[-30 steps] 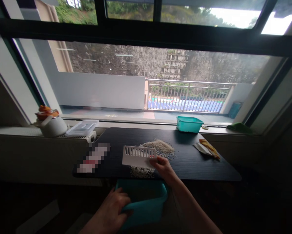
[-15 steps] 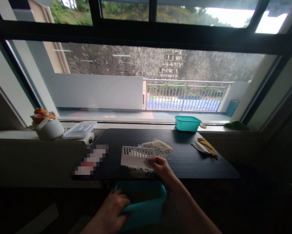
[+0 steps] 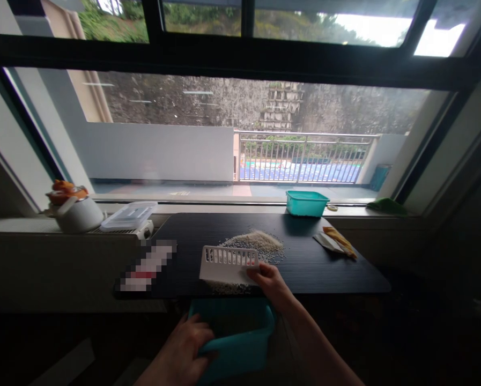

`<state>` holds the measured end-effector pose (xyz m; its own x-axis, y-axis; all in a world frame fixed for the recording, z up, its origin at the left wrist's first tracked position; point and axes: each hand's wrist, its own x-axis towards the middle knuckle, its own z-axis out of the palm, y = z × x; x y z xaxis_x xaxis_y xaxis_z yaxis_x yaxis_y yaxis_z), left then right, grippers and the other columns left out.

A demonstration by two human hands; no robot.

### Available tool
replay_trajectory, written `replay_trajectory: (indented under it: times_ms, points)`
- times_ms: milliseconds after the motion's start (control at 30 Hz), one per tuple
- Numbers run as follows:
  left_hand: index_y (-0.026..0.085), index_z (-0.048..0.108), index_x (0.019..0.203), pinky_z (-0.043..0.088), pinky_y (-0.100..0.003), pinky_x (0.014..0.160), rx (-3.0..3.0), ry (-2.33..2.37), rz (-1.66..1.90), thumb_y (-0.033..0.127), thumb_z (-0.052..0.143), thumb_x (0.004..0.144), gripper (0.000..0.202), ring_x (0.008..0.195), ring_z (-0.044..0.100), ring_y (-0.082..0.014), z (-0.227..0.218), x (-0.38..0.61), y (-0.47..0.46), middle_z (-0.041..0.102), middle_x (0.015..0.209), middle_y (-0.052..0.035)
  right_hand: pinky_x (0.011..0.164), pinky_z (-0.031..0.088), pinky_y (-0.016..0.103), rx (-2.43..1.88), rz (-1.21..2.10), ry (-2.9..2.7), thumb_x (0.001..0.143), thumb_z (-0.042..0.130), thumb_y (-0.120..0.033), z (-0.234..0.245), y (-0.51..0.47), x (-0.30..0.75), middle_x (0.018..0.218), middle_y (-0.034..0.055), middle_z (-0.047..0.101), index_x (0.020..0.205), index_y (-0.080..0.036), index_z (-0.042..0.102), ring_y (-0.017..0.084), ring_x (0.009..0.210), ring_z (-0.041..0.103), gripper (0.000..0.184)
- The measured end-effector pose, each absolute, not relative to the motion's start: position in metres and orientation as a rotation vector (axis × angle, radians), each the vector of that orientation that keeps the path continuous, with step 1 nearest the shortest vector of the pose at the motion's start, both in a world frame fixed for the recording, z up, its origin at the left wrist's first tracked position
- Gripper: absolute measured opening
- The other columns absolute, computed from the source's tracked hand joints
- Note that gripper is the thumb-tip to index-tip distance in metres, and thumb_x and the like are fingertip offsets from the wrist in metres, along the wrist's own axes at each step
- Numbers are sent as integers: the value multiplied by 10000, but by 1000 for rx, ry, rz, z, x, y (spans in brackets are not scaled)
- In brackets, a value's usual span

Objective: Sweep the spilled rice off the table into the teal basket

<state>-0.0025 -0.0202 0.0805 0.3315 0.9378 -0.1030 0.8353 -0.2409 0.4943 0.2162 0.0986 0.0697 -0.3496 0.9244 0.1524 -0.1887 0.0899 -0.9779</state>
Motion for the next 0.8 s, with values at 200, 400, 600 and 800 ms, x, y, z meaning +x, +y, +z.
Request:
replay_trajectory:
  times_ms: [200,400,600,800]
  points:
    - [197,598,691,371,-300,813,2178,1551,285,234,542,777,109,924,539,-210,87,-1,-20,628,827,-13,827,477,400,-783,1544,-1428,695,711,-479,80,83,223,939,67,720,991,-196,719,255,910,625,409]
    - [195,563,639,370,-290,800,2221,1524,277,210,532,763,129,863,546,-192,90,3,-20,622,777,0,797,480,372,-813,1488,-1375,683,725,-471,84,80,236,898,57,723,946,-191,729,232,866,625,384]
    - [196,529,605,369,-275,796,2200,1527,283,205,524,759,154,862,544,-182,92,4,-18,619,777,8,844,478,396,-767,1589,-1381,693,718,-471,87,73,234,940,67,714,976,-196,721,247,933,617,395]
    - [194,512,587,352,-304,848,2203,1515,301,184,540,737,153,883,547,-192,90,2,-18,626,781,4,864,487,411,-802,1609,-1364,671,717,-505,93,66,242,1017,67,705,981,-215,720,265,976,614,425]
